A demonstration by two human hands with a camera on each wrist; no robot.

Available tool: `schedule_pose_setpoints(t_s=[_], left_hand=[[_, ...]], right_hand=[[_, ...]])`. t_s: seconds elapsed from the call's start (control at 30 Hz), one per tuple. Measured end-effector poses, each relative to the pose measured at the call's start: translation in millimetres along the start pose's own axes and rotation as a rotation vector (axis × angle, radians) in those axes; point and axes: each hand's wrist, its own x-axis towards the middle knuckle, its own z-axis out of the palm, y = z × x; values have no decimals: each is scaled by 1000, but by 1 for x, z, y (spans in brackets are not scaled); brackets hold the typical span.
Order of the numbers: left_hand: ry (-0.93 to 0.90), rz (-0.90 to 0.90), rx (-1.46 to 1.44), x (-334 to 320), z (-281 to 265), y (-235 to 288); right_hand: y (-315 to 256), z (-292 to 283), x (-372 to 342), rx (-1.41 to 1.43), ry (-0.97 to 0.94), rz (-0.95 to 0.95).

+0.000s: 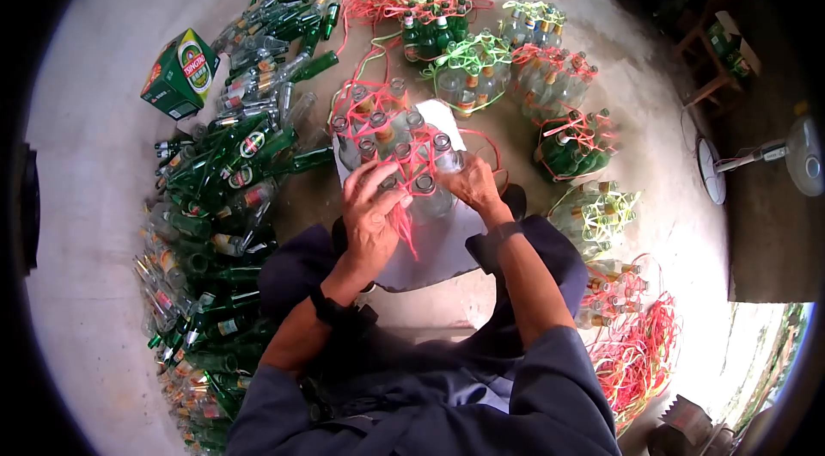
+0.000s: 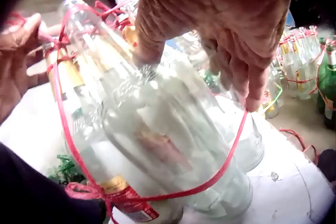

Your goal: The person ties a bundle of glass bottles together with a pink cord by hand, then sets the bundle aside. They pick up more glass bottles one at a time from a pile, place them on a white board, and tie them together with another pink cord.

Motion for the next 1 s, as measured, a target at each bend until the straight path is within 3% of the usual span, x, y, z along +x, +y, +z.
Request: schedule_pose_setpoints(t_s=[0.03,0.1,0.17,0.23,0.27,0.33,0.4,0.47,0.53,0.6,0.7,0.77,0.93,1.0], left_hand=[[24,-57,-68,-4,6,-6],[48,-139,-177,-4,12,-11],[33,-127,-106,0,9,-9],[17,-121,-37,2,8,-6],[19,-97,-49,2,10,-8],[28,-71,-60,5,11,-8],[-42,-17,-88,6,10,-5],[-42,3,-64,7,11,-4],[-89,40,-29,9,5,1],[-86,52,-55,4,6,-1],[-112,61,-111,2,2,-2],[-115,99,-103,0,2,-5],[-190,149,-128,6,-10,-4],[-163,10,-168,10,-16,-2]], right_hand=[[-2,-8,-1,46,-88,34],[4,-14,-5,96,-74,-4],[13,-18,-9,147,-65,-35],[-2,-33,-19,-187,110,102],[-13,-41,-28,-187,111,101],[-57,-57,-55,-49,376,-55],[-76,-51,-75,345,262,-83],[-92,-39,-91,446,65,-46],[-116,-37,-107,260,-70,-21],[-115,-16,-114,262,-9,-140],[-119,-17,-128,274,-5,-33],[-113,-13,-136,140,155,-296],[-123,-23,-147,293,123,-112],[-124,-28,-147,364,69,-59]])
